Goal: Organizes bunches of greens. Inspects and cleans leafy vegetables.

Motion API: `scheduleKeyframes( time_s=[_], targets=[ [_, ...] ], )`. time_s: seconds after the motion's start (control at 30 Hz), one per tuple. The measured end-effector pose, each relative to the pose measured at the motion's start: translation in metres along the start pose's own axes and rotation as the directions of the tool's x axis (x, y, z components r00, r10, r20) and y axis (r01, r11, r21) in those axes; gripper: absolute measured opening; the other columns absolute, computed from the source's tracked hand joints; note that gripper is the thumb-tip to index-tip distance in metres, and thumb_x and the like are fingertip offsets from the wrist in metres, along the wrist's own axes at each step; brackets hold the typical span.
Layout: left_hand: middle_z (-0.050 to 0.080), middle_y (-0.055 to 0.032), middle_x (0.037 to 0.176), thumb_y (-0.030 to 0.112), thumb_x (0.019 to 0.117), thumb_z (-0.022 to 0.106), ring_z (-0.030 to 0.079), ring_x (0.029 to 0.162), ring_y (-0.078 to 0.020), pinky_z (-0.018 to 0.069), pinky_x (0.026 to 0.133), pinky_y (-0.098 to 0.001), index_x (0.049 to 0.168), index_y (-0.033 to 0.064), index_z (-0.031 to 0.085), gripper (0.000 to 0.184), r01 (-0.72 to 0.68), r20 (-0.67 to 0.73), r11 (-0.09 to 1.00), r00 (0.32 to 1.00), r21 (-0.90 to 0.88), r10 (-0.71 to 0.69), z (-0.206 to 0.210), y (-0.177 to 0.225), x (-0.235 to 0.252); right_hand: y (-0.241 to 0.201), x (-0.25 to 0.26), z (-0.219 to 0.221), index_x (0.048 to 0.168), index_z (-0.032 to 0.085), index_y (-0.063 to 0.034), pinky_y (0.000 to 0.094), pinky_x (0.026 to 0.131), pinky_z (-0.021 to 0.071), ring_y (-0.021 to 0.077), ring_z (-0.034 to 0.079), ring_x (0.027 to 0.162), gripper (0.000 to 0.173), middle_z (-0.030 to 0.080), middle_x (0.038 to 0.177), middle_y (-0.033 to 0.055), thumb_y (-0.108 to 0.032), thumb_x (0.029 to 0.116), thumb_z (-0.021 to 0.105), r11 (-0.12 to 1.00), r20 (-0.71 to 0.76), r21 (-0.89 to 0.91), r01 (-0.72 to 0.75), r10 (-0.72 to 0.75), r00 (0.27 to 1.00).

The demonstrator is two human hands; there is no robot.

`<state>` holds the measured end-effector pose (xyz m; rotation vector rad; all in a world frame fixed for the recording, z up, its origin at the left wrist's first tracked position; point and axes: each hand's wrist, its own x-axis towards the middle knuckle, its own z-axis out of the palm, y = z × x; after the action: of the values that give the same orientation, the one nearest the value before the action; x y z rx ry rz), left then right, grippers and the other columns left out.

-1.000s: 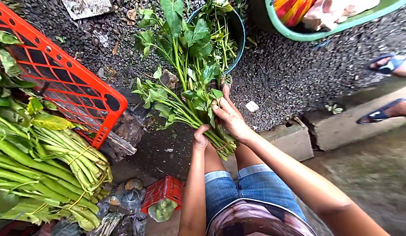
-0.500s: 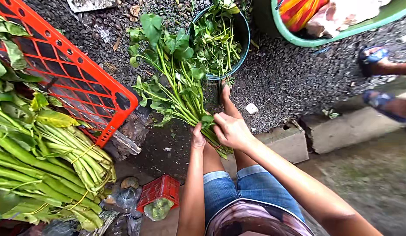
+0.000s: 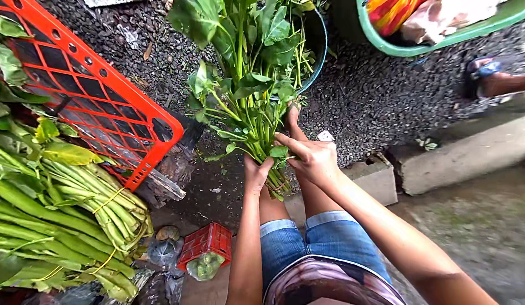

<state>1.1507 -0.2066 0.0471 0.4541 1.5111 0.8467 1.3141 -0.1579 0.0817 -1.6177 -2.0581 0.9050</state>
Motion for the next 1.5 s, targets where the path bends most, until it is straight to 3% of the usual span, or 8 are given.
scheduleKeyframes(
  time_s=[0.53, 0.63, 0.77, 0.97, 1.07, 1.13, 1.23, 1.5],
  targets=[
    [0.061, -0.0105, 0.132, -0.004, 0.0722, 0.080, 0.063, 0.118, -0.0161, 0.0553, 0.101, -0.0364, 0.150, 0.0027, 0.035, 0.090, -0.007, -0.017, 0.998, 1.000, 0.056, 0.008, 0.003, -0.011, -0.008, -0.014, 0.021, 0.024, 0.097, 0.070, -0.0031, 0.0524, 0.048, 0.0491, 0.0314, 0.066, 0.056, 0.028, 0.065, 0.065, 0.0105, -0.029, 0.0885, 0.066, 0.912, 0.177, 0.021, -0.410, 0.400, 0.899],
    [0.065, -0.0086, 0.125, -0.001, 0.0737, 0.079, 0.066, 0.111, -0.0151, 0.0574, 0.096, -0.0355, 0.144, 0.0035, 0.042, 0.080, 0.041, -0.071, 0.999, 0.997, -0.025, -0.043, 0.007, -0.016, -0.005, -0.018, 0.023, 0.029, 0.098, 0.070, -0.0071, 0.0451, 0.055, 0.0497, 0.0219, 0.061, 0.061, 0.021, 0.063, 0.070, 0.0077, -0.027, 0.0960, 0.062, 0.545, 0.357, 0.349, -0.762, 0.675, 0.646],
    [0.068, -0.0071, 0.114, 0.002, 0.0768, 0.073, 0.069, 0.100, -0.0146, 0.0599, 0.088, -0.0351, 0.141, 0.0054, 0.043, 0.071, 0.169, -0.115, 0.981, 0.977, -0.099, -0.180, 0.009, -0.016, 0.000, -0.016, 0.031, 0.039, 0.070, 0.051, -0.0134, 0.0220, 0.039, 0.0287, 0.0041, 0.031, 0.039, 0.043, 0.034, 0.049, -0.0065, -0.032, 0.1086, 0.046, -0.188, 0.648, 0.647, -0.739, 0.647, 0.403],
    [0.070, -0.0109, 0.099, 0.014, 0.0814, 0.069, 0.069, 0.076, -0.0173, 0.0611, 0.070, -0.0334, 0.115, 0.0045, 0.064, 0.035, 0.178, 0.072, 0.921, 0.984, -0.346, -0.163, -0.003, -0.027, 0.006, 0.081, 0.093, 0.039, 0.115, 0.062, -0.0046, 0.0409, 0.061, 0.0526, 0.0177, 0.061, 0.067, 0.030, 0.063, 0.084, 0.0078, -0.029, 0.1000, 0.055, 0.398, 0.154, 0.604, -0.691, 0.793, 0.590],
    [0.070, -0.0108, 0.102, 0.017, 0.0814, 0.070, 0.070, 0.078, -0.0175, 0.0609, 0.071, -0.0327, 0.115, 0.0057, 0.063, 0.036, 0.165, 0.092, 0.905, 0.986, -0.392, -0.140, -0.002, -0.027, 0.008, 0.126, 0.116, 0.041, 0.162, 0.018, -0.0048, 0.0530, 0.105, 0.0500, 0.0319, 0.059, 0.127, 0.102, 0.055, 0.143, 0.0208, -0.039, 0.0857, 0.076, 0.556, 0.165, 0.364, -0.747, 0.751, 0.639],
    [0.070, -0.0112, 0.101, 0.017, 0.0805, 0.069, 0.070, 0.077, -0.0177, 0.0606, 0.070, -0.0324, 0.114, 0.0055, 0.063, 0.036, 0.160, 0.086, 0.907, 0.987, -0.390, -0.137, 0.000, -0.025, 0.011, 0.111, 0.109, 0.029, 0.157, 0.027, 0.0051, 0.0645, 0.110, 0.0396, 0.0463, 0.047, 0.138, 0.090, 0.044, 0.151, 0.0310, -0.025, 0.0868, 0.074, 0.777, 0.114, 0.163, -0.607, 0.597, 0.794],
    [0.072, -0.0105, 0.098, 0.013, 0.0804, 0.067, 0.071, 0.078, -0.0173, 0.0612, 0.071, -0.0335, 0.113, 0.0060, 0.064, 0.034, 0.162, 0.046, 0.909, 0.987, -0.385, -0.156, 0.007, -0.020, 0.012, 0.063, 0.076, 0.012, 0.126, 0.068, -0.0050, 0.0535, 0.101, 0.0503, 0.0337, 0.061, 0.121, 0.036, 0.065, 0.129, 0.0159, -0.008, 0.0899, 0.063, 0.972, 0.085, 0.221, -0.078, 0.061, 0.995],
    [0.075, 0.0010, 0.084, 0.008, 0.0711, 0.067, 0.072, 0.076, -0.0072, 0.0610, 0.071, -0.0282, 0.097, 0.0124, 0.068, 0.026, 0.121, -0.039, 0.938, 0.989, -0.326, -0.141, 0.019, -0.010, 0.009, 0.047, 0.051, 0.015, 0.127, 0.068, -0.0087, 0.0485, 0.094, 0.0498, 0.0303, 0.060, 0.121, 0.041, 0.059, 0.146, 0.0084, -0.020, 0.0884, 0.060, 0.957, 0.263, 0.286, 0.048, -0.127, 0.956]
  ],
)
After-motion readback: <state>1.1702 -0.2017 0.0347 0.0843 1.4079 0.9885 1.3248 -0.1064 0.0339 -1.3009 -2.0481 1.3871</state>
